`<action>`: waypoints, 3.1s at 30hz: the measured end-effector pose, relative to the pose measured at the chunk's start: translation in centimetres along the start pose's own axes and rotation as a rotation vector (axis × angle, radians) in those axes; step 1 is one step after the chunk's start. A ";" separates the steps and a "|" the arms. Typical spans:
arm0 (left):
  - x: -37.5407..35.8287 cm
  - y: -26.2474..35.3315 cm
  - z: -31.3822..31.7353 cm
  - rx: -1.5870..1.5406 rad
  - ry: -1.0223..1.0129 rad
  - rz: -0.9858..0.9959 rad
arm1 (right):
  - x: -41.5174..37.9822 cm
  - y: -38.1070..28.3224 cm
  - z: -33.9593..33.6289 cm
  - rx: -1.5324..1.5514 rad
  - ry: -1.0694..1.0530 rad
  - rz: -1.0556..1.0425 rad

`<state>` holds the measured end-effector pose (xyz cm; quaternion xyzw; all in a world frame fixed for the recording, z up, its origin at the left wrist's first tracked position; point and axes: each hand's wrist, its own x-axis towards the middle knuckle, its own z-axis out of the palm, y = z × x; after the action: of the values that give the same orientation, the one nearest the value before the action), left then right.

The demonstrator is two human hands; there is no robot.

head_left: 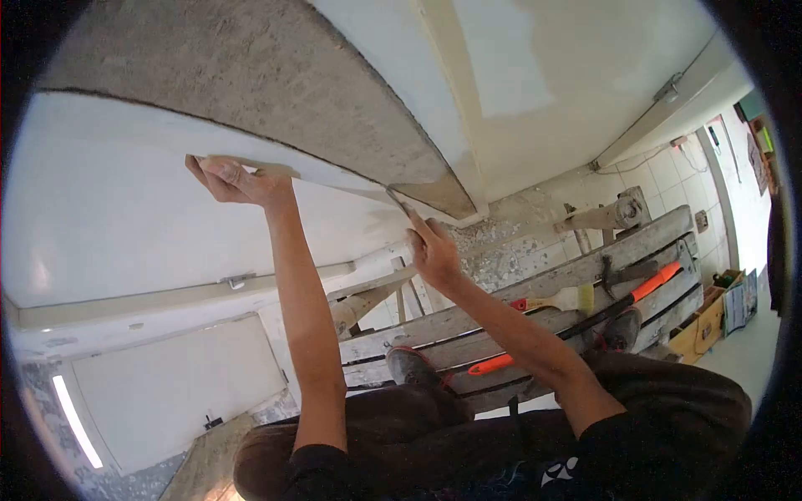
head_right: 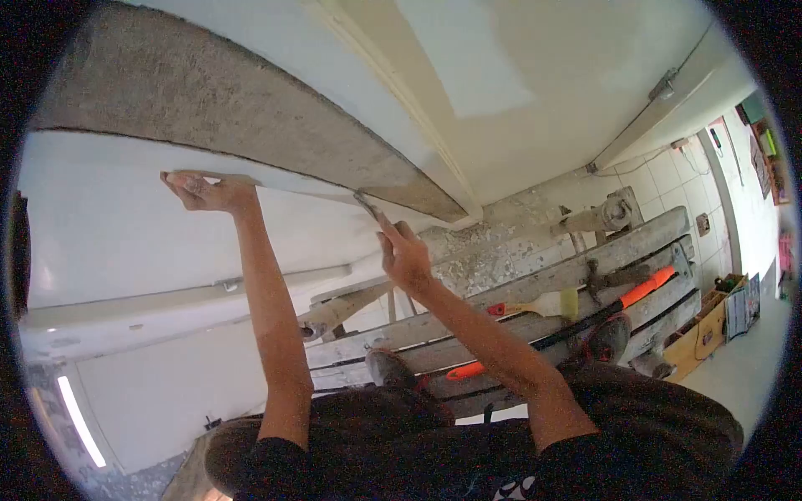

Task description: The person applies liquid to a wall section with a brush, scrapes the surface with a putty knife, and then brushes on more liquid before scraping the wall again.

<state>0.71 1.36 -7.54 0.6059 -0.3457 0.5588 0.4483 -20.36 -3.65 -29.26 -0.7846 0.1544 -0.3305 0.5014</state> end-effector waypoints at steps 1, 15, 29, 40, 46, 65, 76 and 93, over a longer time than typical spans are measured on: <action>0.1 -0.2 0.0 0.012 0.015 0.048 | 0.0 -0.1 -0.6 0.020 -0.017 0.004; -0.7 -1.5 -0.2 0.032 0.062 -0.109 | 0.8 -4.7 -0.7 0.197 0.031 0.048; -1.7 -4.5 -1.0 -0.008 0.040 -0.080 | 1.9 -4.6 0.0 0.206 -0.053 0.122; -1.2 -2.7 -0.7 -0.133 0.031 -0.131 | -5.8 1.4 1.7 -0.033 -0.038 0.245; -4.3 -12.9 -4.5 0.498 0.034 0.284 | -0.7 -6.3 0.3 0.179 0.042 0.166; -0.9 -1.7 0.2 -0.071 0.107 -0.146 | 1.1 -5.1 0.5 0.200 0.020 0.139; -3.8 -8.1 -2.4 0.086 0.025 -0.085 | 0.9 -2.0 0.2 0.039 0.033 0.093; -1.2 -2.1 -0.1 0.004 0.095 -0.152 | 1.1 -2.2 -1.5 -0.156 -0.044 -0.004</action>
<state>2.43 2.14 -9.05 0.6041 -0.2757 0.5522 0.5041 -20.81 -4.32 -26.48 -0.8286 0.1671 -0.3009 0.4416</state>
